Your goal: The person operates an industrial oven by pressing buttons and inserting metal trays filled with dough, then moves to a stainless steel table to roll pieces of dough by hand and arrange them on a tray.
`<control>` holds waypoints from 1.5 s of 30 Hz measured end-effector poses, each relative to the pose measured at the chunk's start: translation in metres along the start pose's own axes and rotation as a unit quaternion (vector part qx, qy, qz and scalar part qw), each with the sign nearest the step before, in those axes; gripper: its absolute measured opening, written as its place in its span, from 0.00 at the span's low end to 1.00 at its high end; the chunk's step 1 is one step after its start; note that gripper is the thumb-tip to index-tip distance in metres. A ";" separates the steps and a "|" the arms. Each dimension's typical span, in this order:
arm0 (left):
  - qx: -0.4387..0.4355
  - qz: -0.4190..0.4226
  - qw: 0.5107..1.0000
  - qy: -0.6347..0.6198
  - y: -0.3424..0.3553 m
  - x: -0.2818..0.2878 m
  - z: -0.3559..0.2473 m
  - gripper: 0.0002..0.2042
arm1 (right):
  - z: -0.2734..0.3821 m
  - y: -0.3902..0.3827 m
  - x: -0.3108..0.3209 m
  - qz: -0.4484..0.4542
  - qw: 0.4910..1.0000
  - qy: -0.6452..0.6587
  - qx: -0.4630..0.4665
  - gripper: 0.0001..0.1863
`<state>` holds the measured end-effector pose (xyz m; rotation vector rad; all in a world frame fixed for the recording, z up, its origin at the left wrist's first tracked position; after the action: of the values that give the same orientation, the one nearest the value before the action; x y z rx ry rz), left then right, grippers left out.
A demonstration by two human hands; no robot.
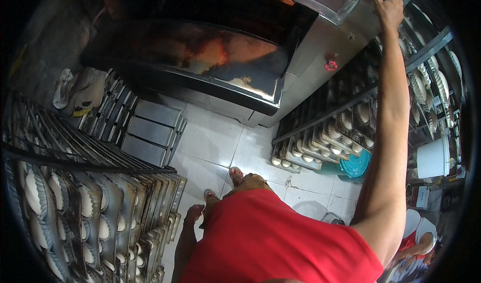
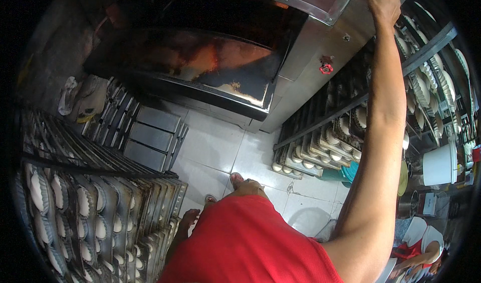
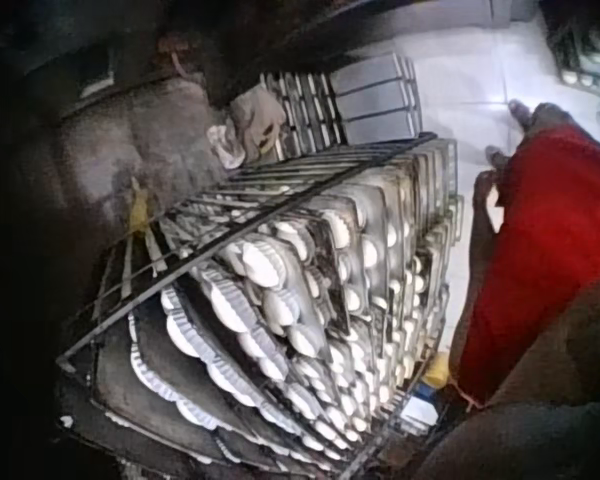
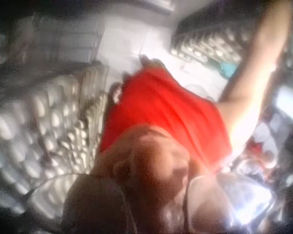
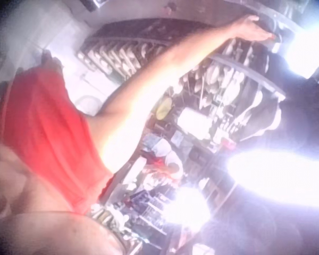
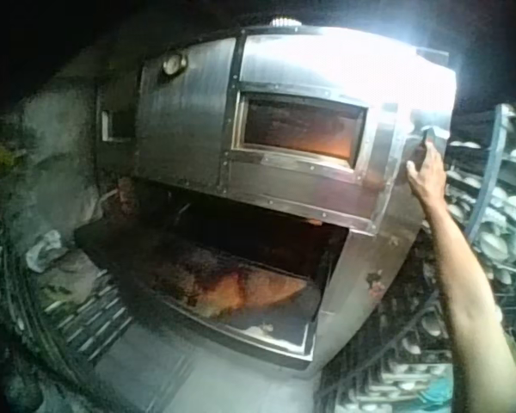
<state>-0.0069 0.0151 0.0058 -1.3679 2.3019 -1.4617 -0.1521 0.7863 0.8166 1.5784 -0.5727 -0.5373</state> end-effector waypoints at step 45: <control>-0.880 -0.068 0.437 -0.172 -0.416 0.147 -0.513 0.21 | -0.052 0.015 -0.037 0.094 0.989 -0.112 0.020 0.47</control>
<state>-0.0863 0.1997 0.6519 -1.4233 2.7455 2.0379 -0.1475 0.8481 0.8364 1.4927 -0.8986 -0.5669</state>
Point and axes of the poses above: each hand's wrist, its own y-axis towards the middle knuckle, its own x-axis out of the back of the hand, z = x × y, the point moved 6 cm from there along y, towards the middle knuckle, and after that the axes turned 10 degrees about -z, right-handed, at the moved point
